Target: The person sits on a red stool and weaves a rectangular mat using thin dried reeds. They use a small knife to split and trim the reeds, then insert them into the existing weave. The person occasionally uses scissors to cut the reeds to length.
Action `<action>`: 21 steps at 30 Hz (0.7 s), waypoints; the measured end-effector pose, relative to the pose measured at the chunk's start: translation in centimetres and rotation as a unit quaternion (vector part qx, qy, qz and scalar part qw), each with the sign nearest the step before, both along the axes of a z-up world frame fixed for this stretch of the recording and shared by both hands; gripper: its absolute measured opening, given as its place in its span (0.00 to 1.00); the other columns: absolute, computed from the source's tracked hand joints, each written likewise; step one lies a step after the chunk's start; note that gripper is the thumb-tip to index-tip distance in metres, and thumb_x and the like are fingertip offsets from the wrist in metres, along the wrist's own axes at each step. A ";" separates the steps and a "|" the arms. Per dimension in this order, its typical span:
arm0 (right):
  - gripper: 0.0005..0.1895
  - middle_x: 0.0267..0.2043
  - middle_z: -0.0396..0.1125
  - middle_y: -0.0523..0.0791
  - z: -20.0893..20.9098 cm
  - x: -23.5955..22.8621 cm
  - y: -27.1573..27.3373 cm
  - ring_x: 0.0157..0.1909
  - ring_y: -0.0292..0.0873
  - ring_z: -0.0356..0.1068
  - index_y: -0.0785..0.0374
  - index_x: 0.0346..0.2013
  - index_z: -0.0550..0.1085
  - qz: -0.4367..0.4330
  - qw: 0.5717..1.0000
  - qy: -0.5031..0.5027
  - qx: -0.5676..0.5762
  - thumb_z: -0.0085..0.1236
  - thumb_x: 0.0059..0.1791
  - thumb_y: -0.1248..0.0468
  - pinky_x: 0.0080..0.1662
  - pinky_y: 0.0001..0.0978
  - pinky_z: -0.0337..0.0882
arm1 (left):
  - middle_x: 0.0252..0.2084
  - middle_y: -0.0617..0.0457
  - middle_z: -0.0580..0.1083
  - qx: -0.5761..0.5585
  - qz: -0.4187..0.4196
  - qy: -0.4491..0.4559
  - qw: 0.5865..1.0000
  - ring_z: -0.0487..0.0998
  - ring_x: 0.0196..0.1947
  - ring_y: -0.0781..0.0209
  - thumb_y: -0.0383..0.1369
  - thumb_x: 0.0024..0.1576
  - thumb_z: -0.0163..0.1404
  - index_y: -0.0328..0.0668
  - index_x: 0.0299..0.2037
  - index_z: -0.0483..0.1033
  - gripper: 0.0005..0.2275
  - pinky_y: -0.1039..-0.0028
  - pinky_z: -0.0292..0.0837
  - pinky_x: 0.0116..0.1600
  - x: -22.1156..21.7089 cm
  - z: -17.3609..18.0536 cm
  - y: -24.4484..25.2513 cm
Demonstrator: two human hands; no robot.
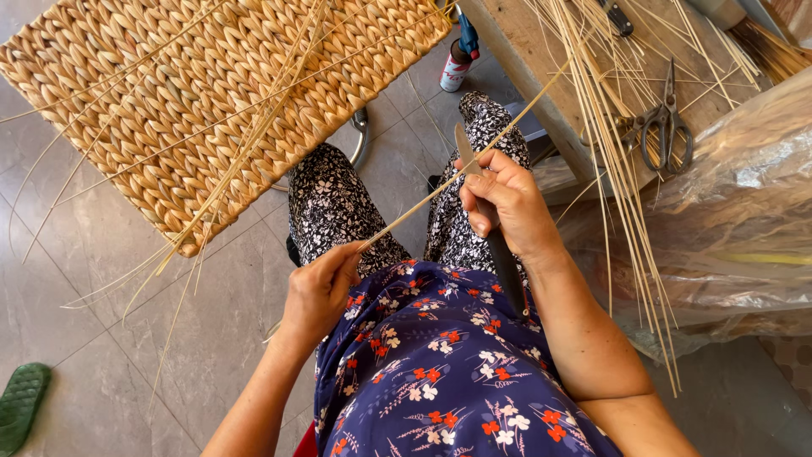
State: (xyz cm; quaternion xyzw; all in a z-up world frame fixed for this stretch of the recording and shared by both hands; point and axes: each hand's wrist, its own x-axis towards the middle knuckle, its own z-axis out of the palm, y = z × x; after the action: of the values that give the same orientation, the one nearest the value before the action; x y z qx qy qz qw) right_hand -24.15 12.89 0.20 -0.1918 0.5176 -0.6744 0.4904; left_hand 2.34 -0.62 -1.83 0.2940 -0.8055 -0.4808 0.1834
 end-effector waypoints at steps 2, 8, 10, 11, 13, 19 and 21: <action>0.12 0.27 0.67 0.45 0.3 0.4 -0.1 0.18 0.33 0.61 0.67 0.52 0.67 0.006 1.000 0.019 0.004 0.51 0.55 0.66 0.22 0.22 0.60 | 0.28 0.52 0.79 0.041 -0.035 -0.010 0.998 0.80 0.26 0.69 0.28 0.62 0.50 0.39 0.55 0.76 0.12 0.76 0.76 0.32 -0.3 0.7 -0.2; 0.12 0.26 0.67 0.44 0.6 3.1 -1.2 0.18 0.34 0.62 0.68 0.51 0.66 0.052 0.998 0.001 0.024 0.51 0.55 0.66 0.21 0.22 0.61 | 0.27 0.53 0.79 0.110 -0.066 0.017 0.992 0.78 0.25 0.69 0.30 0.64 0.48 0.39 0.56 0.76 0.12 0.76 0.74 0.32 -4.3 2.6 0.1; 0.12 0.27 0.67 0.44 0.7 3.0 -1.2 0.19 0.33 0.62 0.68 0.52 0.67 0.059 0.998 0.000 0.020 0.51 0.55 0.65 0.21 0.21 0.61 | 0.25 0.51 0.77 0.100 -0.067 0.027 0.992 0.78 0.25 0.68 0.29 0.65 0.48 0.40 0.54 0.78 0.10 0.76 0.74 0.33 -5.0 2.7 0.3; 0.12 0.27 0.67 0.44 0.6 2.8 -1.2 0.19 0.33 0.62 0.68 0.52 0.67 0.061 0.998 0.000 0.019 0.51 0.55 0.65 0.22 0.21 0.61 | 0.23 0.50 0.76 0.100 -0.062 0.012 0.993 0.77 0.24 0.66 0.29 0.65 0.48 0.41 0.53 0.79 0.10 0.75 0.73 0.31 -5.2 2.6 0.3; 0.13 0.27 0.67 0.44 0.6 2.1 -0.9 0.19 0.33 0.61 0.68 0.52 0.68 0.051 0.999 -0.001 0.019 0.51 0.55 0.65 0.21 0.21 0.60 | 0.24 0.49 0.75 0.066 -0.054 0.012 0.996 0.77 0.23 0.65 0.28 0.64 0.49 0.42 0.52 0.80 0.10 0.74 0.73 0.31 -5.3 2.3 0.3; 0.11 0.26 0.66 0.44 -0.2 -1.3 0.0 0.18 0.33 0.60 0.67 0.51 0.69 0.028 1.000 -0.007 0.011 0.51 0.55 0.65 0.21 0.22 0.60 | 0.30 0.50 0.78 -0.039 -0.051 0.048 0.997 0.79 0.25 0.66 0.25 0.62 0.51 0.42 0.50 0.80 0.09 0.73 0.75 0.32 -2.4 0.6 0.0; 0.11 0.26 0.67 0.44 -0.4 -2.4 0.4 0.18 0.33 0.60 0.66 0.50 0.69 0.010 1.000 -0.011 0.014 0.51 0.55 0.66 0.22 0.23 0.61 | 0.27 0.50 0.77 -0.046 -0.039 0.029 0.998 0.79 0.25 0.67 0.25 0.61 0.50 0.42 0.51 0.80 0.10 0.74 0.76 0.32 -1.0 0.1 -0.3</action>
State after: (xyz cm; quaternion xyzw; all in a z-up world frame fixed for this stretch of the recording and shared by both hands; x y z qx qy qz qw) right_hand -26.56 13.34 -0.21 -0.1826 0.5193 -0.6641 0.5059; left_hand 1.36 -0.93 -1.71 0.2393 -0.8318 -0.4588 0.2008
